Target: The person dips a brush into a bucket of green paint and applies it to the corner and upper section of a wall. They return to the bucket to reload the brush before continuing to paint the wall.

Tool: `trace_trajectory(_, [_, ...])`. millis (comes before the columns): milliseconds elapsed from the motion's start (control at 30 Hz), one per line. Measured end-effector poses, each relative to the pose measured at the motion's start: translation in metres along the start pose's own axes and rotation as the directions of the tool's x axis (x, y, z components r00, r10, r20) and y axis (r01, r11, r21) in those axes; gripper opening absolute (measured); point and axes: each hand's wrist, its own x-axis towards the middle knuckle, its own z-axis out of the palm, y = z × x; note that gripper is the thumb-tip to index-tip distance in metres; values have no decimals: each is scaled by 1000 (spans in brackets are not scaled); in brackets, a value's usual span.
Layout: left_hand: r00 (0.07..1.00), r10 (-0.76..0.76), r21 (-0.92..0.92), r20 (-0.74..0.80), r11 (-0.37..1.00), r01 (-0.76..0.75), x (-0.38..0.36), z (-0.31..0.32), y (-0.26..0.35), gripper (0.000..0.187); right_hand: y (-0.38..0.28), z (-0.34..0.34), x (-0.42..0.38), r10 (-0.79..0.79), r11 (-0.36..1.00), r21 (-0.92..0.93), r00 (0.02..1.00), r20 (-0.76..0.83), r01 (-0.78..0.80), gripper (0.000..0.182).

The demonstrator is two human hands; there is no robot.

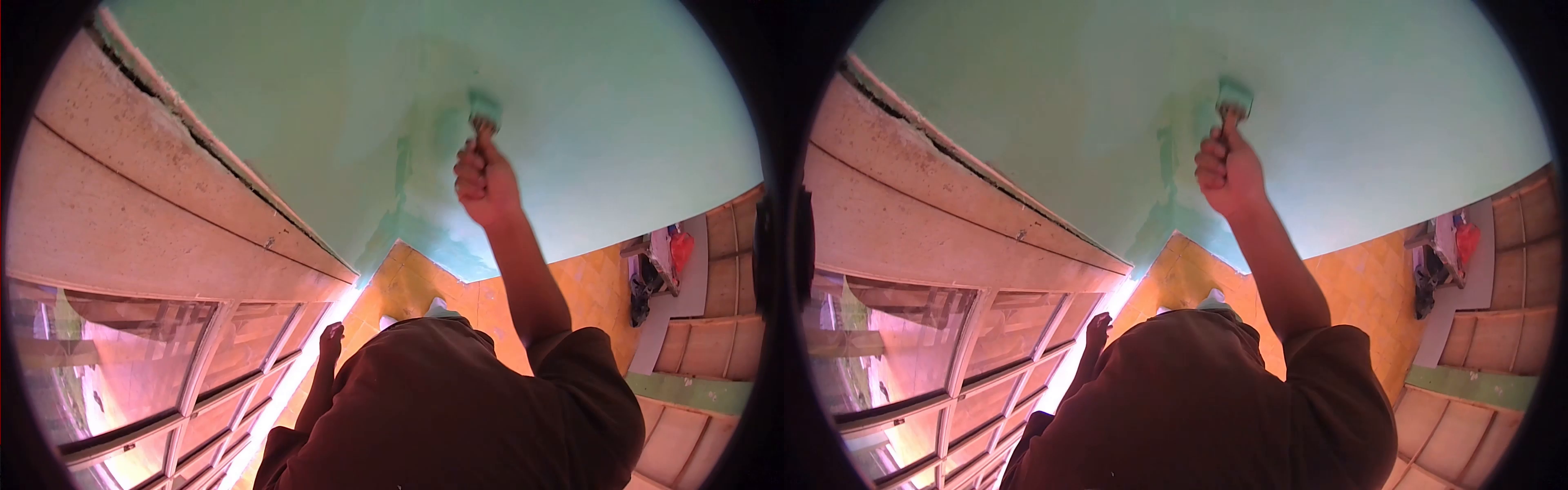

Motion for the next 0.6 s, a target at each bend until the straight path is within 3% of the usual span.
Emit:
trace_trajectory(67, [1000,-4,1,31,1000,4,5,7,4,29,-23,41,-22,-188,976,-90,975,119,199,30])
trace_trajectory(100, [999,0,7,42,1000,-1,6,11,10,29,-29,49,-26,-201,973,-90,973,114,211,30])
trace_trajectory(167, [998,29,-6,54,1000,-29,9,17,21,28,-39,59,-29,-467,839,-221,866,178,498,31])
trace_trajectory(200, [997,36,-5,62,999,-36,12,20,23,28,-39,50,-23,-471,843,-215,870,148,493,30])
trace_trajectory(267, [994,71,18,88,997,-73,17,24,26,26,-23,12,-7,-437,874,-203,897,68,441,28])
trace_trajectory(367, [992,73,31,100,997,-77,24,29,29,26,27,-61,8,-260,955,-187,955,-145,231,39])
trace_trajectory(433, [991,51,58,120,997,-58,28,31,30,28,58,-97,4,-5,1000,-20,959,-282,-1,42])
trace_trajectory(467, [992,44,55,120,997,-51,27,34,35,29,66,-115,7,163,978,179,924,-346,-106,42])
trace_trajectory(500, [992,38,53,120,998,-44,26,36,39,29,64,-120,9,154,978,184,926,-345,-94,42])
trace_trajectory(567, [988,41,95,147,994,-56,34,38,37,31,52,-129,15,258,902,421,901,-348,-96,40])
trace_trajectory(600, [988,40,88,151,995,-54,36,41,39,31,35,-114,13,192,925,371,945,-267,-83,39])
